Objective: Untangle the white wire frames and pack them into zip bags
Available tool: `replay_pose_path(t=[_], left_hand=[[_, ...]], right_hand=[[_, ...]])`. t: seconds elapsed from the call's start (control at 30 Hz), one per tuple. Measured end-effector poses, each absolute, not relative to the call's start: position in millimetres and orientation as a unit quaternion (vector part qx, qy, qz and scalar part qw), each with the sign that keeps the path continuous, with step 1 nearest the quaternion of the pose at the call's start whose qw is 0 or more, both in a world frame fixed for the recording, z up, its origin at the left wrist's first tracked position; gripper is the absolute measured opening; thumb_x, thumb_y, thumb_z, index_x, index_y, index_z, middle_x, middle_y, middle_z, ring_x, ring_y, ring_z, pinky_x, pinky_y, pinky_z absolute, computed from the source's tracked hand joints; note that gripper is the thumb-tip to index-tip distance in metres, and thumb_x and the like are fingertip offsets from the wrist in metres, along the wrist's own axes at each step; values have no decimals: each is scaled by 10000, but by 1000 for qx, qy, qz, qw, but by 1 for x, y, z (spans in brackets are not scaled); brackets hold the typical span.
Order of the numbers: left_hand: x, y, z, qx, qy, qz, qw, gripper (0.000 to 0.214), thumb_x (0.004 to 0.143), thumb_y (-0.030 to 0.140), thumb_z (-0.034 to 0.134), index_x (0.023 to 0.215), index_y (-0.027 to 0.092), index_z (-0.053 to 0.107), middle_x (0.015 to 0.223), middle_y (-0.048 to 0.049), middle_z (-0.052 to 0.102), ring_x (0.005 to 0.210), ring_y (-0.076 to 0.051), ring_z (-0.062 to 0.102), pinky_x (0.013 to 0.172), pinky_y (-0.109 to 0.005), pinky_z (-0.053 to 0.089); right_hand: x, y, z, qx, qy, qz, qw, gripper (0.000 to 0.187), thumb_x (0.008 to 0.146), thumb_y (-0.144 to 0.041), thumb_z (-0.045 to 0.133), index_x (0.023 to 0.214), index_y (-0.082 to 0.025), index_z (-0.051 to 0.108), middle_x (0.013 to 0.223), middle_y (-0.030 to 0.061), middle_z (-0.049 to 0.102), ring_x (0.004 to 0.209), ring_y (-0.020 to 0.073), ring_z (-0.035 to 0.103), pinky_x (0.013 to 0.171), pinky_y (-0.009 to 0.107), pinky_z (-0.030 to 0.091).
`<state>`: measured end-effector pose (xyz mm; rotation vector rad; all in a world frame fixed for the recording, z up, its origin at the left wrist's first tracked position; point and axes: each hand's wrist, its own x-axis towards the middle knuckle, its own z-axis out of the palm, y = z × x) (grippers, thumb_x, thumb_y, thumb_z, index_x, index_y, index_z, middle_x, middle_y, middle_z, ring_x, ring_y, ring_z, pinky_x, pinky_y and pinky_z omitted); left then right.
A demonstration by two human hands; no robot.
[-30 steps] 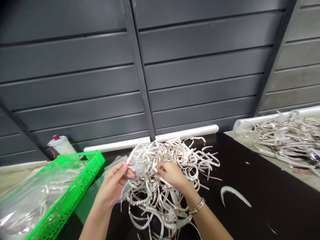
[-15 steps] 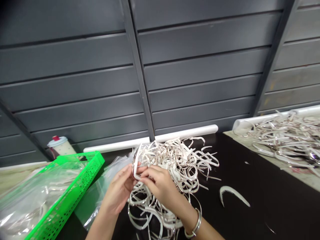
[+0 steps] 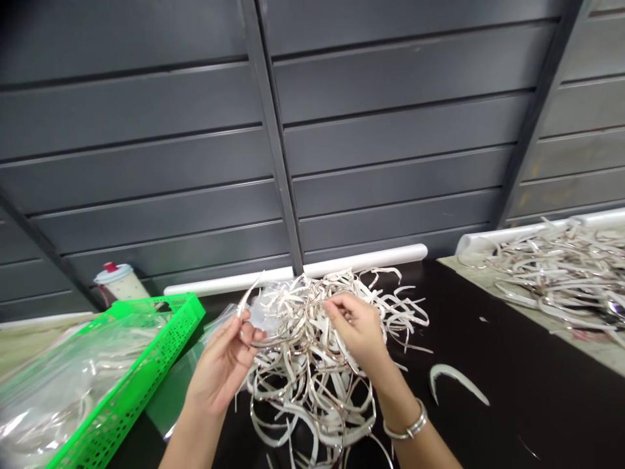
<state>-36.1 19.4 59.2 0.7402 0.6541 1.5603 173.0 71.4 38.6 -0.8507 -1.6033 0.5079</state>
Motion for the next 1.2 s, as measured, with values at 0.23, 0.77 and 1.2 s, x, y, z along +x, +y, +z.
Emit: replay_pose_path(t=[0.23,0.77,1.2], left_hand=[[-40,15,68,259,206,700,633,244,888,100,453,763,90,662,466,43,438,454,-71,468,624,-273,537],[-45,8,72,300,201,687,630,180,849,120,520,755,98,672,448,49,420,445,-70,448,609,-268,537],[-51,4,76,307,204,701,610,116,808,112,577,759,89,680,443,48,425,441,-70,448,599,-265,535]], right_hand=[[201,90,38,-502,-790,188,297,242,863,-289,447,757,-193,643,686,7,643,638,155,568,610,251,387],[164,115,-15,-547,-809,179,123,421,777,-318,614,1155,-133,610,1122,163,622,1039,288,574,867,346,411],[147,110,-15,-489,-833,153,210,484,796,-108,530,1278,-148,517,1202,130,542,1132,249,477,968,345,356]])
